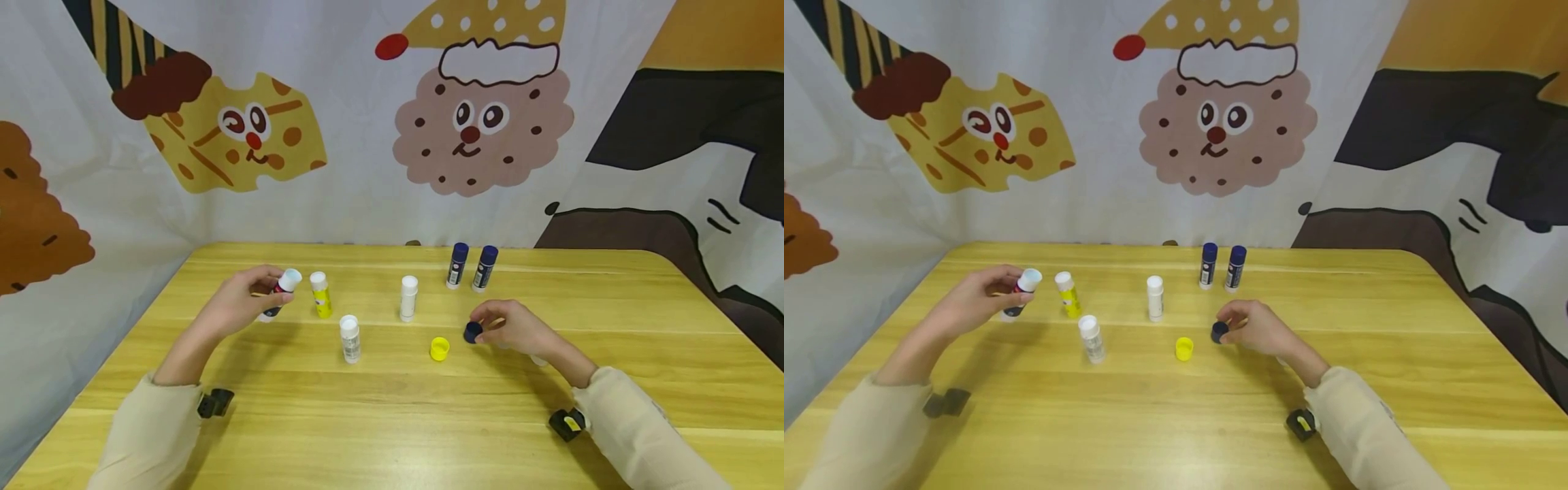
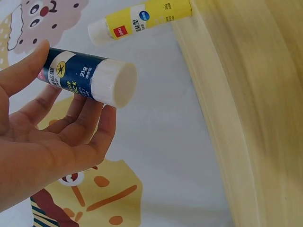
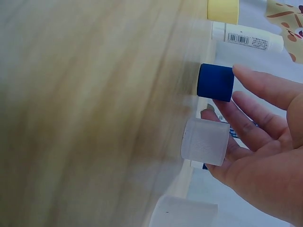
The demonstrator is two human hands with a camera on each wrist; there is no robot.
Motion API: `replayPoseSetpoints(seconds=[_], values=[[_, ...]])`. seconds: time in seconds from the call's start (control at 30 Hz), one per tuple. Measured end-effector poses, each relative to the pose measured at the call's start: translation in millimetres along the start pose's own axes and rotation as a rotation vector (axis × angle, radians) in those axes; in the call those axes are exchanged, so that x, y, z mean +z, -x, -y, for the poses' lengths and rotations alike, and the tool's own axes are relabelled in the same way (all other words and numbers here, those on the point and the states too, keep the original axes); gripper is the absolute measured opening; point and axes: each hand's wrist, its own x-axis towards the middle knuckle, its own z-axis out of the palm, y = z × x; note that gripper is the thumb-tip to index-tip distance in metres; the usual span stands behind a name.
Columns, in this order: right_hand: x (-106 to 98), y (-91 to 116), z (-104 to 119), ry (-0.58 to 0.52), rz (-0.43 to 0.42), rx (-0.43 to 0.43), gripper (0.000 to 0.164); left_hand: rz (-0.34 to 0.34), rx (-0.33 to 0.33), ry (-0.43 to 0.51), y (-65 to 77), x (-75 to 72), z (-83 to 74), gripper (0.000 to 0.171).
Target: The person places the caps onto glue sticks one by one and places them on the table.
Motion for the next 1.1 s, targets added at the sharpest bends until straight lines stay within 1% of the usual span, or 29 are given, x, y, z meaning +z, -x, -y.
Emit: replayPoseSetpoints(seconds=[0.23, 0.47, 0.73, 0.93, 1.1], values=[[-0.1, -1.3, 0.2, 0.02, -0.008, -0.007, 0.031, 0.003, 0.012, 0.011, 0.8, 1.1, -2.5, 0.033], [-0.5, -2.8, -1.0, 0.046, -0.002, -0.015, 0.032, 0.006, 0.02, 0.007, 1.2, 1.6, -5.3, 0.032], [-0.9, -2.6, 1.0, 0.06, 0.005, -0.007, 0.032, 0.016, 0.011, -0.01, 2.5, 1.2, -9.5, 0.035], [-0.5, -2.9, -0.5, 0.073, -0.004, 0.007, 0.032, 0.015, 0.032, -0.021, 3.1, 2.6, -12.5, 0.034], [-0.3, -1.3, 1.4, 0.045, -0.001, 0.026, 0.033, 0.011, 0.03, -0.024, 4.0, 4.1, -14.3, 0.034]])
